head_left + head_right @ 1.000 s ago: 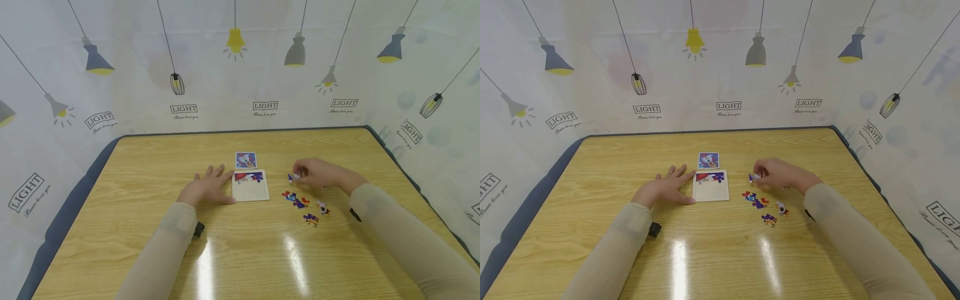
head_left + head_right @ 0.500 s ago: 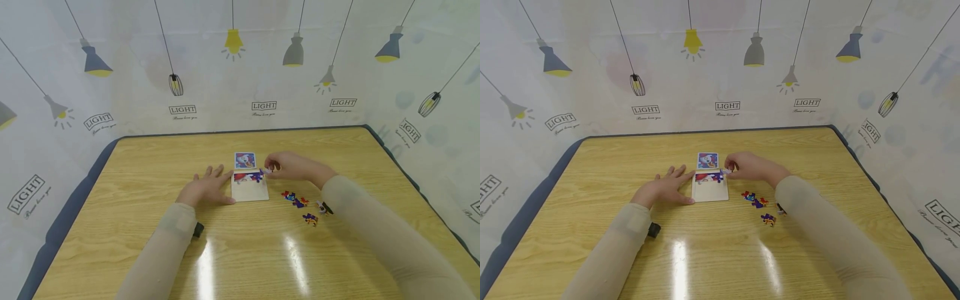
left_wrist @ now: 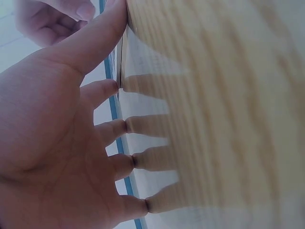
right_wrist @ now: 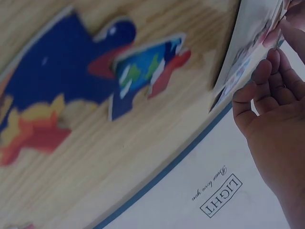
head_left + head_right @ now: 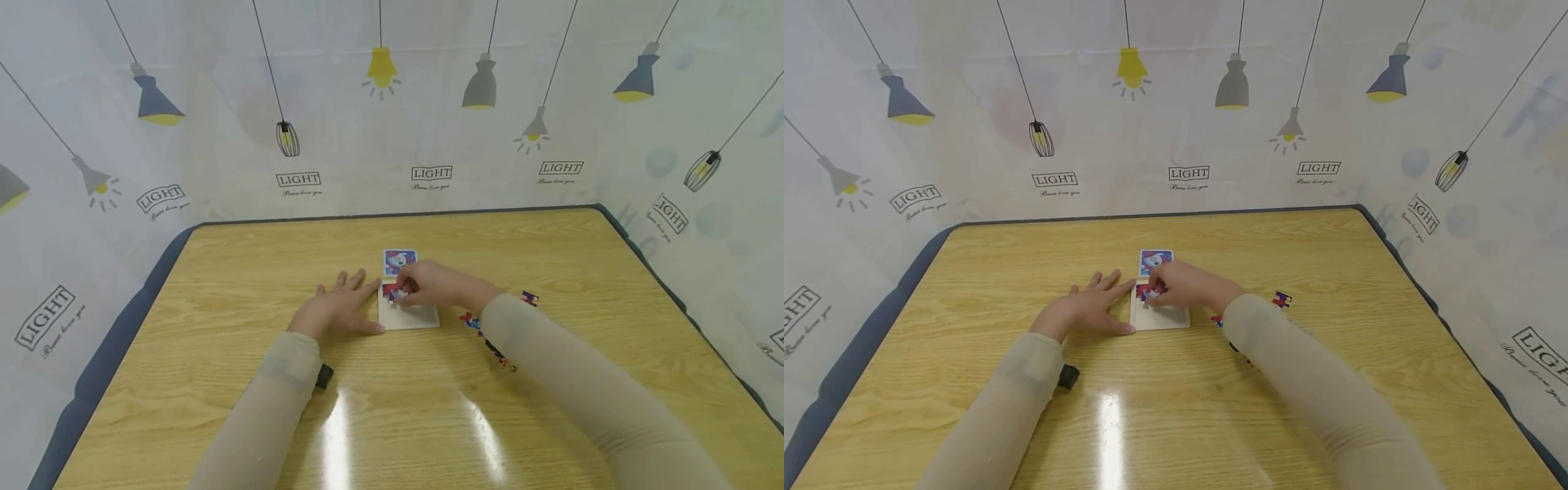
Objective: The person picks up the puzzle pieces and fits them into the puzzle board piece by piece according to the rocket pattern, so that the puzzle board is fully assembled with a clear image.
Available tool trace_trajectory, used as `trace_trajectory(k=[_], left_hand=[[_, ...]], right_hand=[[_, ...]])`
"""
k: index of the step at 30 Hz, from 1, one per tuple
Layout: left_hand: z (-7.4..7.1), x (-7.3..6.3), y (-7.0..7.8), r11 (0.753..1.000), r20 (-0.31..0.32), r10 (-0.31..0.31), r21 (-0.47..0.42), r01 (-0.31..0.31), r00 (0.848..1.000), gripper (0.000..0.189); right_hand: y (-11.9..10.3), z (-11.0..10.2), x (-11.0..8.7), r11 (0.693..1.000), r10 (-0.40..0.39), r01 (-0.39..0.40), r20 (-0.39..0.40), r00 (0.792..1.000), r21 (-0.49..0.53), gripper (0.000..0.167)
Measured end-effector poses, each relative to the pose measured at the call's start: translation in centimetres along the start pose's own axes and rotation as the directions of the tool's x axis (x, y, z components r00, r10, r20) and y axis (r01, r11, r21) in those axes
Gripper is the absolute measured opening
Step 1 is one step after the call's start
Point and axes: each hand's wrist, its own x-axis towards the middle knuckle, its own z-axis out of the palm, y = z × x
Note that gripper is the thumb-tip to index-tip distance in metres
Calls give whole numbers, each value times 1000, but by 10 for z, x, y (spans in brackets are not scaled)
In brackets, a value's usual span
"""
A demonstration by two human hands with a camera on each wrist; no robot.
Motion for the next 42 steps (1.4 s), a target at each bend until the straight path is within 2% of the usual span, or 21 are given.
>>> trace_trajectory(k=[6,21,31,42], left_hand=[[1,-1,1,1000,-17,4,6,-4,1000,101],[3,0,0,1000,-29,15,16,-14,999,100],[3,-1,0,1000,-32,11,18,-11,999,100],[3,-1,1,1000,-39,15,12,-15,999,100]], right_hand=[[-6,9,6,1000,18,-18,25,1000,3,29],[-5,14,6,1000,-6,7,24,1000,-31,32],[-8,13,8,998,-25,26,27,999,-48,14],[-10,13,9,998,-4,7,41,999,-69,16]])
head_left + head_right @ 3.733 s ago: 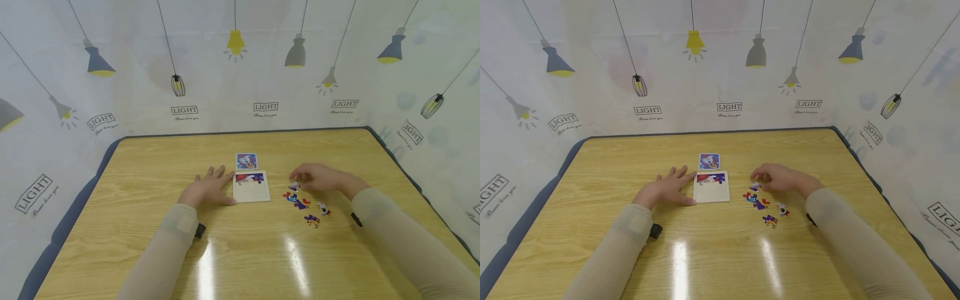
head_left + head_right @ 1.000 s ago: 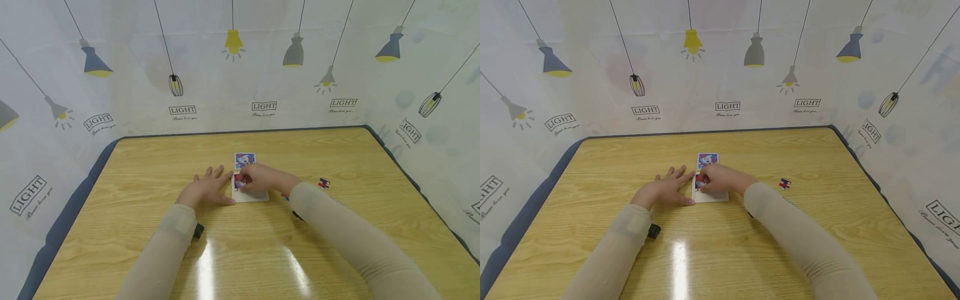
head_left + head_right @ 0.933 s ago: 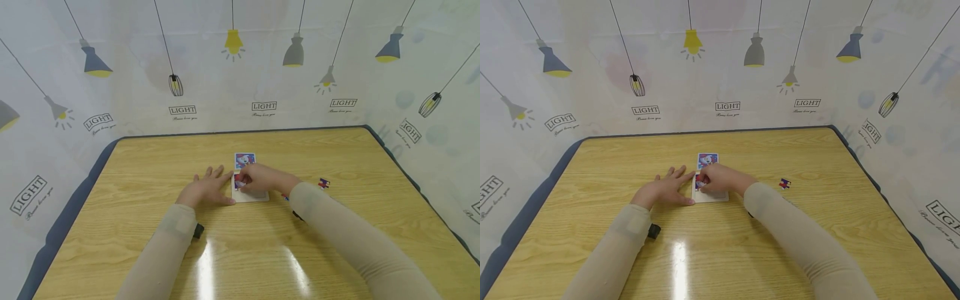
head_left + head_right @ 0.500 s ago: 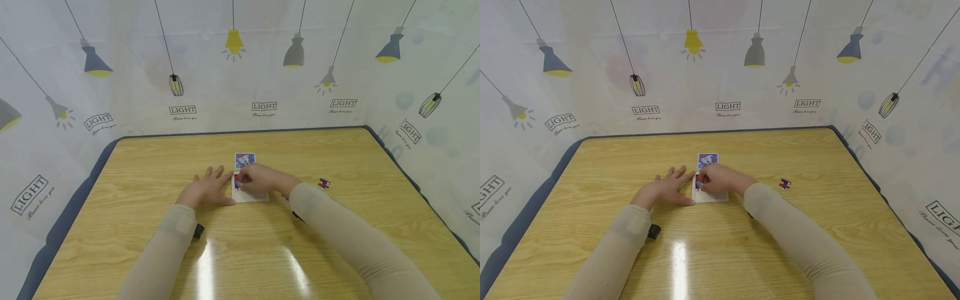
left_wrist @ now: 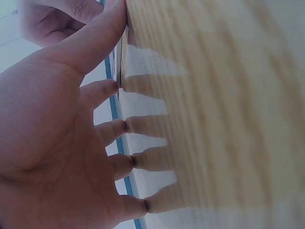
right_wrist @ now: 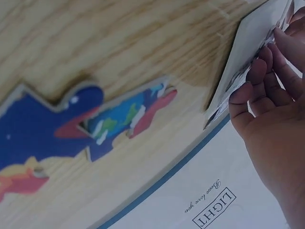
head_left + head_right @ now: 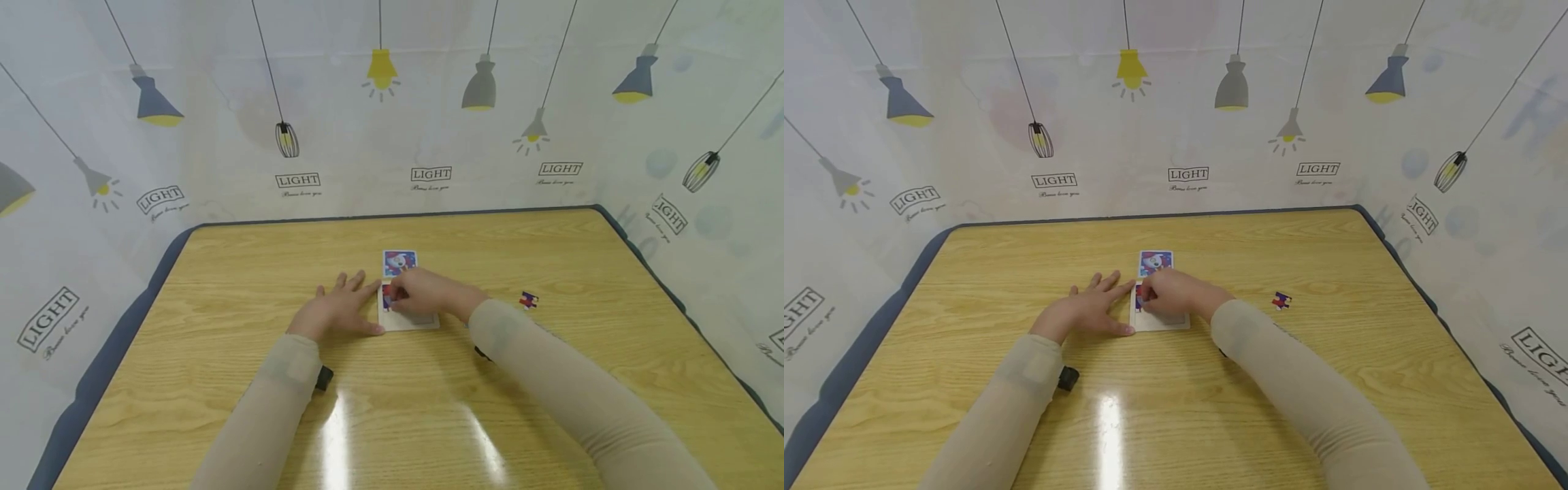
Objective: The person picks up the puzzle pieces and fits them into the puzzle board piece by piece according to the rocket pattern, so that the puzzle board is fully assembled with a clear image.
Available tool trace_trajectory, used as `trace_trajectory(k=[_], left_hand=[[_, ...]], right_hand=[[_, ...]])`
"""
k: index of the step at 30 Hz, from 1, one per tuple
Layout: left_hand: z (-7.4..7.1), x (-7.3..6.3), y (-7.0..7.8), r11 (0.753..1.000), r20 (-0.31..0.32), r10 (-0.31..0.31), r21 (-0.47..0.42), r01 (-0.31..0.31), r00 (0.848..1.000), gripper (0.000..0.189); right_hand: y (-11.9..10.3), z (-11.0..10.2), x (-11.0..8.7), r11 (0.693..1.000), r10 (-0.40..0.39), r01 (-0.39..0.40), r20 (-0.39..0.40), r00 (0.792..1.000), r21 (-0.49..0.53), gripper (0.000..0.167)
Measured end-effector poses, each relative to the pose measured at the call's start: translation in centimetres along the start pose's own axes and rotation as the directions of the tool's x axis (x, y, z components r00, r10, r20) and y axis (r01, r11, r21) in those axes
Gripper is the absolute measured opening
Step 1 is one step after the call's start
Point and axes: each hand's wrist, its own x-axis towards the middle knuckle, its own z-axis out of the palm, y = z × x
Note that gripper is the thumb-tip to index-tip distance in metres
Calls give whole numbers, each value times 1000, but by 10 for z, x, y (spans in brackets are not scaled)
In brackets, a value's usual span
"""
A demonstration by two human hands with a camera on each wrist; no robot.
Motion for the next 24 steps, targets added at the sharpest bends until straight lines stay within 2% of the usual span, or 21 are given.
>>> trace_trajectory(k=[4,7,14,24], left_hand=[[0,0,1,1000,3,3,-7,-3,1000,100],[0,0,1,1000,0,1,-4,-1,1000,100],[0,0,1,1000,-8,-7,-17,7,1000,100],[0,-1,1,1000,-9,-12,-17,12,1000,100]], right_hand=[[1,-13,-7,1000,-2,2,-20,1000,4,19],[3,-32,-16,1000,-5,5,-53,999,3,22],[15,-75,-51,999,0,-6,-142,990,-43,18],[55,-102,-102,996,78,-86,-201,976,-32,19]])
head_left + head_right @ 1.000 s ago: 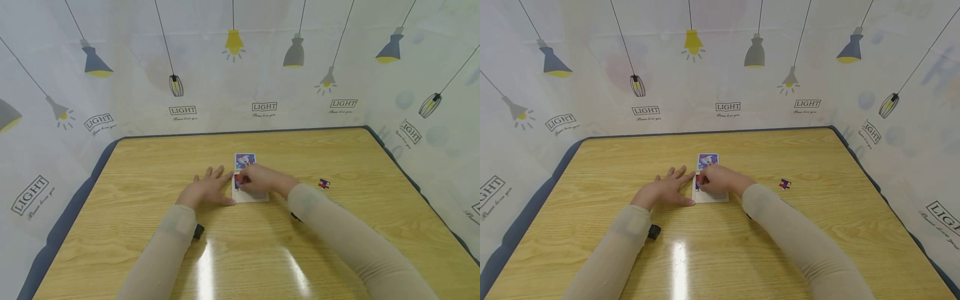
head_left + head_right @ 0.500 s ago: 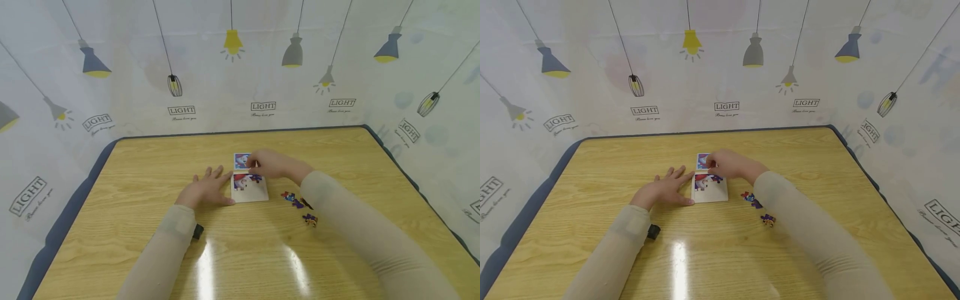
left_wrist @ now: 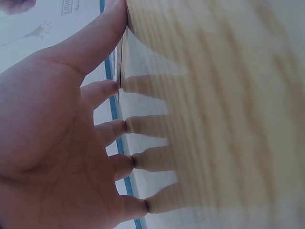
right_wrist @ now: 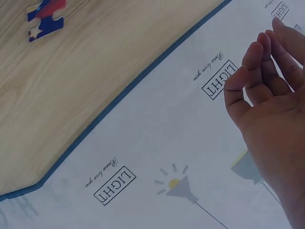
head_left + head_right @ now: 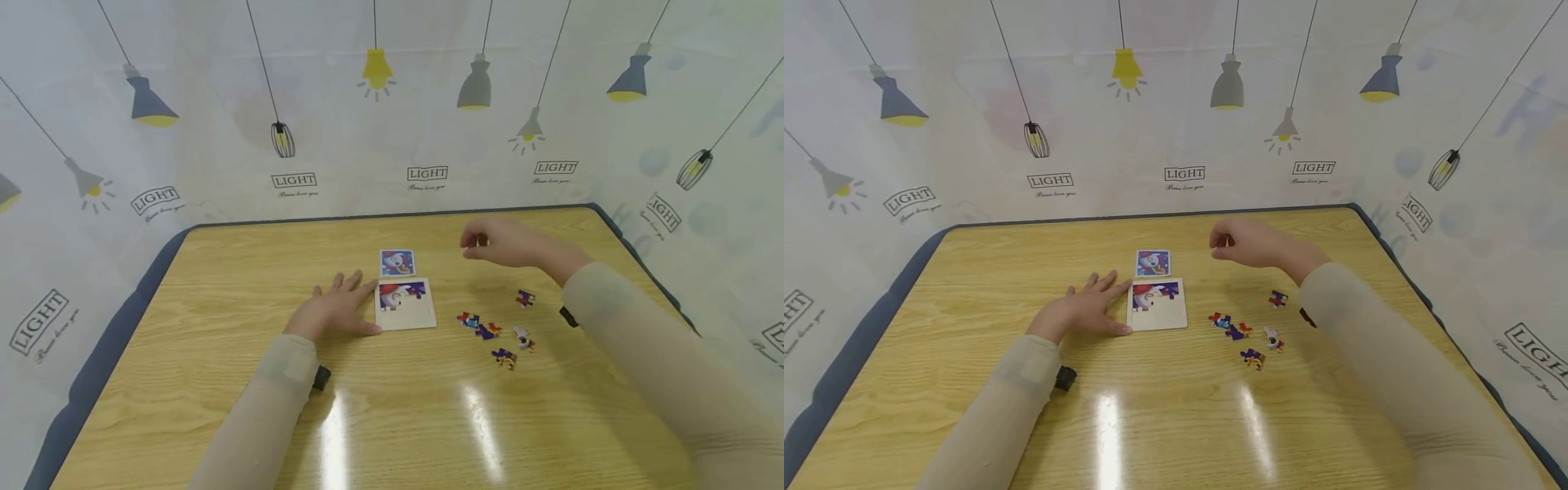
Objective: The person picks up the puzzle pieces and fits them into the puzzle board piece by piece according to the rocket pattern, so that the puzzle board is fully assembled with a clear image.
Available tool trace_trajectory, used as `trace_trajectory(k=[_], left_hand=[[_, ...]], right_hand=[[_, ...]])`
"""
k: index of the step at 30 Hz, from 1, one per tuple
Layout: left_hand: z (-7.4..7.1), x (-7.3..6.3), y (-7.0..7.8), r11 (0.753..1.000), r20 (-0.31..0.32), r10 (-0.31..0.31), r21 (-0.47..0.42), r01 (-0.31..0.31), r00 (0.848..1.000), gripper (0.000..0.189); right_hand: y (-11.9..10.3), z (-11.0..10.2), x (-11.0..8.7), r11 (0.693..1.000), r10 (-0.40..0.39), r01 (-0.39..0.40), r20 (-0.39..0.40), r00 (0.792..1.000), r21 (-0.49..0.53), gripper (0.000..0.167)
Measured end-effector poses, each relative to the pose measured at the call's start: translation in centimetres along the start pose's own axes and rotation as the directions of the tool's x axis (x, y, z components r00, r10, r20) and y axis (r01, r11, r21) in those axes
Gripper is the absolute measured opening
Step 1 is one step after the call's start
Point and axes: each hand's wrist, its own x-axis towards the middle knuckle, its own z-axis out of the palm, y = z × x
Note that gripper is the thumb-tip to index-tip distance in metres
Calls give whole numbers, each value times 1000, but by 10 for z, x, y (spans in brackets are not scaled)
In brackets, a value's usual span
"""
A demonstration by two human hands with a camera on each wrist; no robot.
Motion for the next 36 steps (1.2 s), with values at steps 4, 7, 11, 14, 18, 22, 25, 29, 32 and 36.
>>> trace_trajectory(k=[4,7,11,14,18,22,25,29,32,36], left_hand=[[0,0,1,1000,-4,2,2,-2,1000,100],[-1,-1,1,1000,-4,2,3,-2,1000,100],[-1,1,1,1000,0,3,4,-3,1000,100],[0,1,0,1000,0,4,2,-4,1000,100],[1,1,0,1000,-2,0,4,0,1000,101],[1,1,-1,1000,-3,-4,-1,4,1000,101],[0,2,-1,1000,-1,-4,-6,4,1000,101],[0,2,-1,1000,1,-3,-5,3,1000,101],[0,2,-1,1000,2,-1,-2,1,1000,101],[0,2,-2,1000,3,2,1,-2,1000,102]], right_hand=[[12,-6,-15,1000,21,-21,3,1000,6,20],[18,-8,-27,1000,24,-24,17,1000,-1,20],[25,-3,-44,1000,23,-23,32,999,-8,18],[31,5,-56,1000,28,-28,32,999,13,18],[41,17,-72,996,51,-55,55,997,73,22],[52,33,-87,993,63,-72,96,993,91,23],[58,44,-99,991,64,-78,124,990,108,23],[64,58,-110,983,51,-77,150,987,168,25],[67,67,-115,978,44,-75,159,986,196,28],[69,75,-121,968,63,-104,177,982,228,40]])
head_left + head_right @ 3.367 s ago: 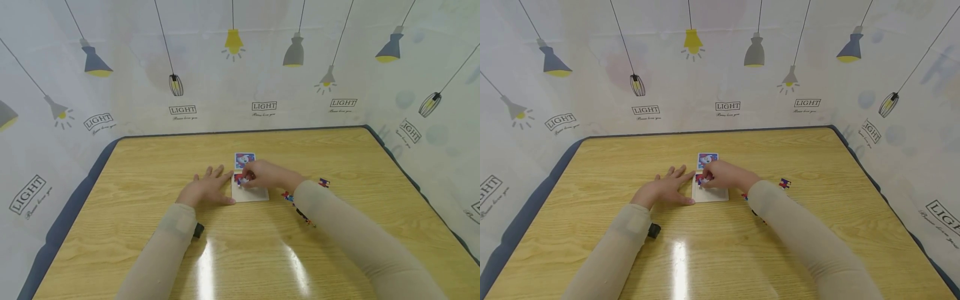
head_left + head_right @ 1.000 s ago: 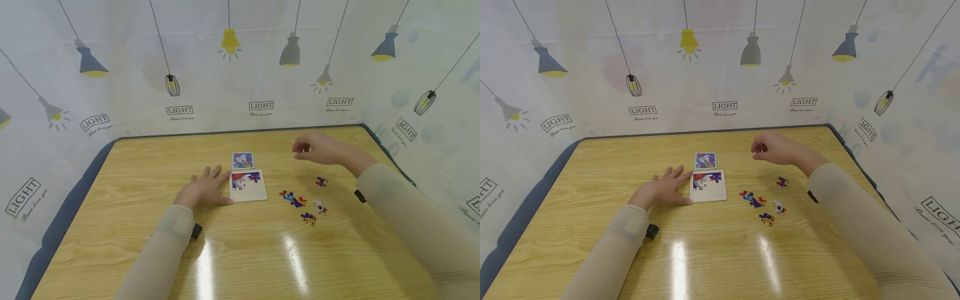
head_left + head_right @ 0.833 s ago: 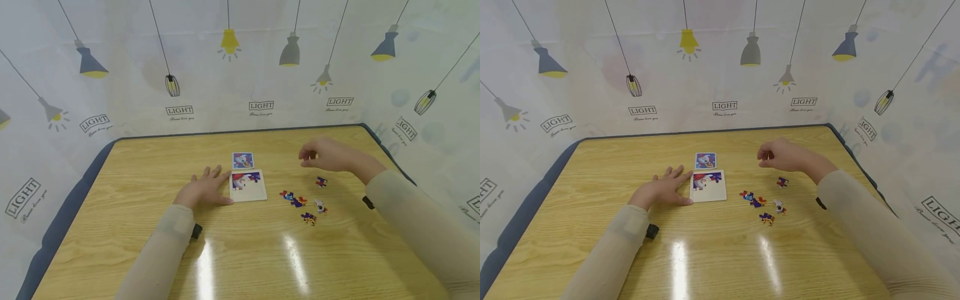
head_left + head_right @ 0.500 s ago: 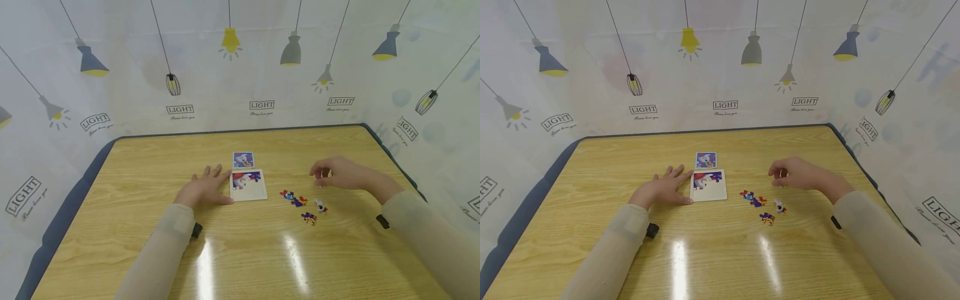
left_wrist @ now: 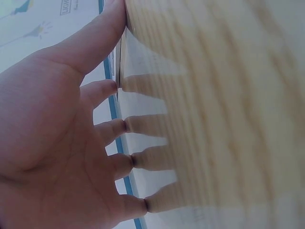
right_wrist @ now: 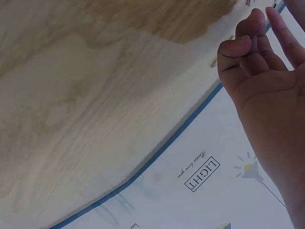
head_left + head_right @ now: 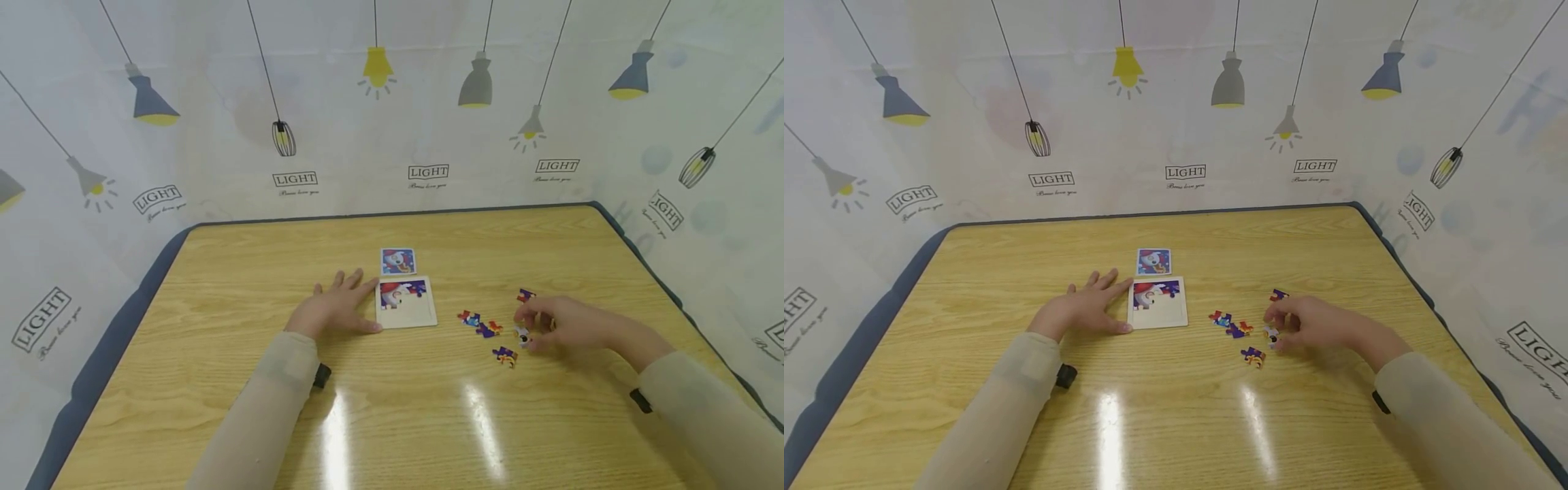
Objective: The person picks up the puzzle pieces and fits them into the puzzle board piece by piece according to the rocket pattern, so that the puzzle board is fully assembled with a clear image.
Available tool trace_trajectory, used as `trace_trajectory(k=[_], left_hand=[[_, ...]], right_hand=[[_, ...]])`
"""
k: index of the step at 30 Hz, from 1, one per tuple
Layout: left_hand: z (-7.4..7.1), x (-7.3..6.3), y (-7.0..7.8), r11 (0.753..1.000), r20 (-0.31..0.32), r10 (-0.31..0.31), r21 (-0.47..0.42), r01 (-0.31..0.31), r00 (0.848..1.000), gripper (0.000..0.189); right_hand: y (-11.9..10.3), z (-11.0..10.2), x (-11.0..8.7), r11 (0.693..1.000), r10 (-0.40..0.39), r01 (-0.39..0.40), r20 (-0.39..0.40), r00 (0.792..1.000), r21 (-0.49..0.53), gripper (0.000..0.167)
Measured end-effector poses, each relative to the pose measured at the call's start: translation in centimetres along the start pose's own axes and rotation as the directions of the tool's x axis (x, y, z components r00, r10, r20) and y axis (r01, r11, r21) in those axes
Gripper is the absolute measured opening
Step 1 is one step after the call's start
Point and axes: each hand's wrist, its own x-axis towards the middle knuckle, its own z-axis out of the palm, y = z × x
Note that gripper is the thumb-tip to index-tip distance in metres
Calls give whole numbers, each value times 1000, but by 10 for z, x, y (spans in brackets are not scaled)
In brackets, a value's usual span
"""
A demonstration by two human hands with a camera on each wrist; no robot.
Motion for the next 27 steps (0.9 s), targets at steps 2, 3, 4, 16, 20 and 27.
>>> trace_trajectory(k=[2,3,4,16,20,27], left_hand=[[0,1,0,1000,-1,1,1,-1,1000,102],[1,1,0,1000,-1,1,1,-1,1000,102],[1,1,-1,1000,-2,1,2,-1,1000,102],[3,-1,1,1000,11,-8,1,8,1000,101],[1,0,1,1000,8,-10,10,10,1000,102],[1,1,0,1000,13,-16,1,16,1000,102]], right_hand=[[1,2,-2,1000,11,-11,5,1000,20,46],[1,3,-2,999,16,-17,9,1000,30,49],[1,3,-3,999,20,-20,11,1000,36,51],[10,11,-5,995,-3,1,28,1000,101,53],[12,12,-5,996,-19,18,8,1000,91,50],[12,13,-5,997,-48,49,-6,999,65,44]])
